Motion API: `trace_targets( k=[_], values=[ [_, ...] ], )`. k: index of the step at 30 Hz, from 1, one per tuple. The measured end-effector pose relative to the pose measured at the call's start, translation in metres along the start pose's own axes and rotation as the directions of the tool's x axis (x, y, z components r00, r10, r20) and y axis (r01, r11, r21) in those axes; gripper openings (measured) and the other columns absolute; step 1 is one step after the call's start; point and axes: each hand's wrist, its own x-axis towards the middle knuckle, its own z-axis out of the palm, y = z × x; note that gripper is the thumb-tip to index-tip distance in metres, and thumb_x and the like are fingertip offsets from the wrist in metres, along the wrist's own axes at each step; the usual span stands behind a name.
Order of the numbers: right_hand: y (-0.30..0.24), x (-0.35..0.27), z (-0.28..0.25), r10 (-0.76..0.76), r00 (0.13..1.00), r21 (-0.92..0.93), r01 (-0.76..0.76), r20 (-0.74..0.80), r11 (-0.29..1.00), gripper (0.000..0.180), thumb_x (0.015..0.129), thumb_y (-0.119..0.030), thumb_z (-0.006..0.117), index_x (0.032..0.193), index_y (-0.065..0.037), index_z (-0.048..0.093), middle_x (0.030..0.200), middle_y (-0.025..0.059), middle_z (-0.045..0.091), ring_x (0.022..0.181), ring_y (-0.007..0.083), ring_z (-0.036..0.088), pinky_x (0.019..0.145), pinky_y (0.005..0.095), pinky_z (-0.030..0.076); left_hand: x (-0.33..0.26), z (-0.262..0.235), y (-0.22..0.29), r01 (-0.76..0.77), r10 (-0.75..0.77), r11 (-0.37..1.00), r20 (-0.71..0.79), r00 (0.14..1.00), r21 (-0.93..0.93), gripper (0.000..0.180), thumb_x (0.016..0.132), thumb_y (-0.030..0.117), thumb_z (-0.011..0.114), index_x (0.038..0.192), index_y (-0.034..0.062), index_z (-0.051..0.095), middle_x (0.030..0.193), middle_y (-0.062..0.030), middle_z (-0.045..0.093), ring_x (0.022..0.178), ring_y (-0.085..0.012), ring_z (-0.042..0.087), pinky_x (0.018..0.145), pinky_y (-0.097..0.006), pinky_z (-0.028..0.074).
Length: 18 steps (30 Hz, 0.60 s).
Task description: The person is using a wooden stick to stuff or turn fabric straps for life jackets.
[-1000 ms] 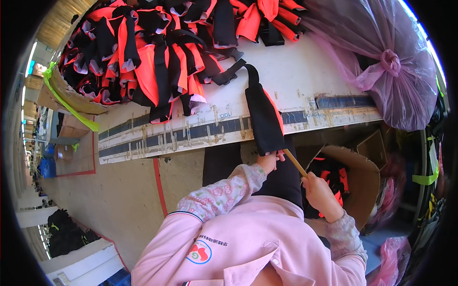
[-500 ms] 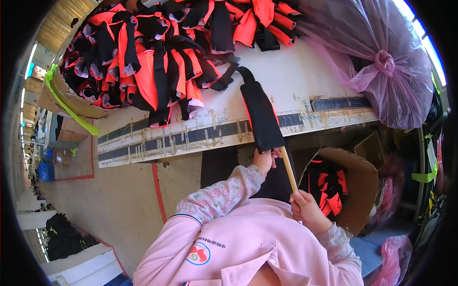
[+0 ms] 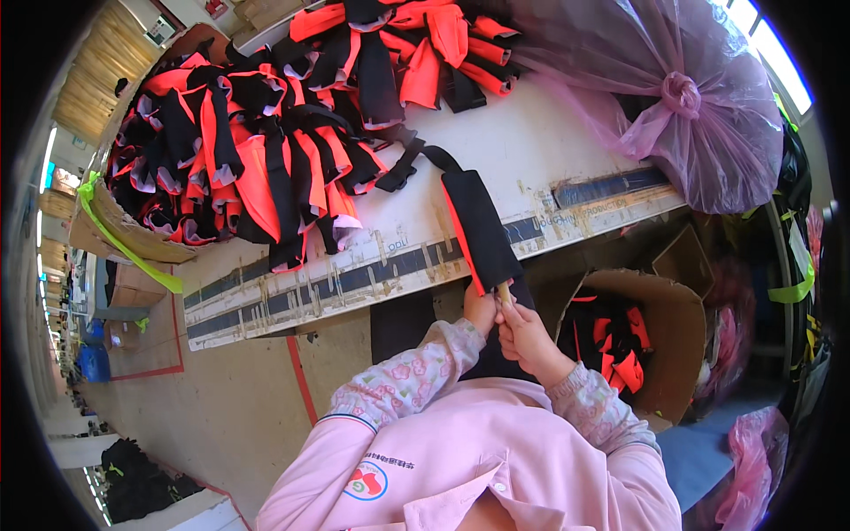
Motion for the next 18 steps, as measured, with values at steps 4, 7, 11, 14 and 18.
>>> trace_targets(
  k=[4, 7, 11, 14, 18],
  values=[
    [0.019, -0.036, -0.004, 0.058, 0.998, 0.032, -0.058, -0.025, 0.998, 0.026, 0.096, -0.03, 0.038, 0.081, -0.01, 0.045, 0.051, -0.0034, 0.032, 0.035, 0.0068, 0.024, 0.032, 0.0222, 0.018, -0.005, -0.005, 0.002, 0.039, -0.041, 0.997, 0.019, 0.999, 0.067, 0.03, 0.095, 0.03, 0.042, 0.094, 0.0023, 0.055, 0.077, -0.0105, 0.061, 0.057, -0.0176, 0.059, 0.052, -0.031, 0.048],
    [0.0, -0.024, -0.018, -0.062, 0.994, -0.022, 0.06, -0.088, 0.998, 0.025, 0.096, -0.029, 0.039, 0.082, -0.01, 0.045, 0.051, -0.0033, 0.032, 0.035, 0.0067, 0.023, 0.033, 0.0222, 0.017, -0.012, 0.0, 0.005, 0.066, -0.071, 0.988, 0.032, 0.997, 0.136, 0.03, 0.095, 0.029, 0.042, 0.092, 0.002, 0.055, 0.078, -0.0109, 0.062, 0.055, -0.0181, 0.059, 0.048, -0.029, 0.047],
    [-0.013, -0.017, -0.023, -0.185, 0.982, -0.399, 0.153, -0.044, 0.904, 0.028, 0.095, -0.025, 0.041, 0.076, -0.006, 0.048, 0.051, -0.0029, 0.039, 0.037, 0.0075, 0.033, 0.034, 0.0235, 0.025, -0.009, -0.001, 0.021, -0.02, 0.017, 0.991, 0.024, 1.0, 0.129, 0.034, 0.095, 0.029, 0.04, 0.092, 0.0001, 0.057, 0.072, -0.0143, 0.063, 0.043, -0.0152, 0.052, 0.037, -0.024, 0.04],
    [-0.002, -0.034, -0.071, -0.464, 0.882, -0.78, 0.343, 0.077, 0.523, 0.026, 0.091, -0.023, 0.05, 0.075, -0.003, 0.051, 0.056, 0.0082, 0.05, 0.046, 0.0212, 0.05, 0.042, 0.0323, 0.037, 0.006, -0.023, 0.06, -0.239, 0.239, 0.969, 0.017, 0.971, 0.068, 0.035, 0.095, 0.029, 0.039, 0.093, -0.0015, 0.057, 0.077, -0.0151, 0.063, 0.051, -0.017, 0.057, 0.045, -0.025, 0.045],
    [-0.018, -0.052, -0.121, -0.735, 0.672, -0.929, 0.321, 0.088, 0.183, 0.015, 0.085, -0.017, 0.059, 0.084, -0.002, 0.059, 0.065, 0.0164, 0.056, 0.059, 0.0336, 0.057, 0.052, 0.0357, 0.044, 0.03, -0.043, 0.115, -0.211, 0.216, 0.976, -0.093, 0.972, 0.06, 0.04, 0.096, 0.034, 0.038, 0.093, -0.0012, 0.057, 0.08, -0.0144, 0.064, 0.059, -0.0176, 0.059, 0.052, -0.026, 0.048]
  ],
)
